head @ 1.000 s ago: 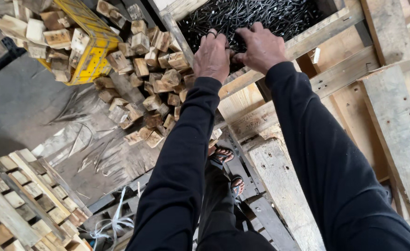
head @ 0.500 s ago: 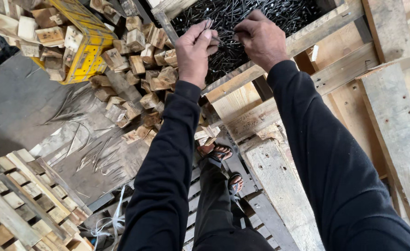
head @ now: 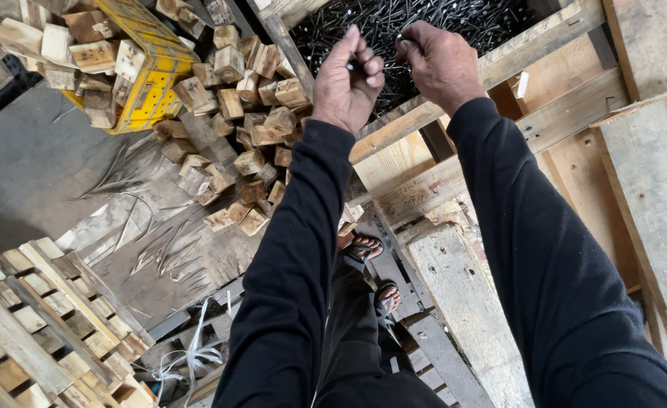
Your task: The person assembles a wooden pallet by placing small wooden blocks into gaps and hammering nails to secure them. They repeatedly pick up blocks, position them, and use a hammer to drive nails into the pallet structure.
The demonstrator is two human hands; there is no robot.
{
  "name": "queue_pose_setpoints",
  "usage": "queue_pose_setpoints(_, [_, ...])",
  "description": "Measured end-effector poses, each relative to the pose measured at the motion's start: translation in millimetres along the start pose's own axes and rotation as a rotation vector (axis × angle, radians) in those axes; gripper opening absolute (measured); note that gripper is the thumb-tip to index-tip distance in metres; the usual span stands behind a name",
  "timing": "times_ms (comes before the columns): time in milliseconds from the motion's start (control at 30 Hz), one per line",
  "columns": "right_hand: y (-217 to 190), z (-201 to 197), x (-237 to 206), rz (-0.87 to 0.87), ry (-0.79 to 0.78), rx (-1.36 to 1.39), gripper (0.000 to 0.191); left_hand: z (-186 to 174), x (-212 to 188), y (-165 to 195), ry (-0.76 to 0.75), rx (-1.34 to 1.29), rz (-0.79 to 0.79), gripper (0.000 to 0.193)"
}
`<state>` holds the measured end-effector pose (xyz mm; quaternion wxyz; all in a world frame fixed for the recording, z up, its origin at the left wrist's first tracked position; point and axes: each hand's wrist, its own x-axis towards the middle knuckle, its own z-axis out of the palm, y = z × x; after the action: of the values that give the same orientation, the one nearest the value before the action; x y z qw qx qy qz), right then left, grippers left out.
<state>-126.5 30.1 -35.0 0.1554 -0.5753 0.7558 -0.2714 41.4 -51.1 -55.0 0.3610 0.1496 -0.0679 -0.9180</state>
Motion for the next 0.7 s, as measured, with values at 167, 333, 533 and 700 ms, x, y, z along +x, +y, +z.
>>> queue_pose_setpoints(167, [2,1,-1,-0.037,-0.003,0.259,0.015,0,-3,-1,0.065,-0.006,-0.052,0.015])
queue_pose_setpoints(333, [-19,-30,-15,0.121,-0.117,0.778,0.015,9,-15,-9,0.032,-0.008,-0.012,0.017])
queue_pose_setpoints(533, [-83,-99,-112,0.199,0.011,0.665,0.015,71,-58,-59,0.089,-0.009,-0.025,0.048])
queue_pose_setpoints(700, [-101,-176,-236,0.163,0.362,0.264,0.016,156,-152,-175,0.118,-0.083,-0.060,0.048])
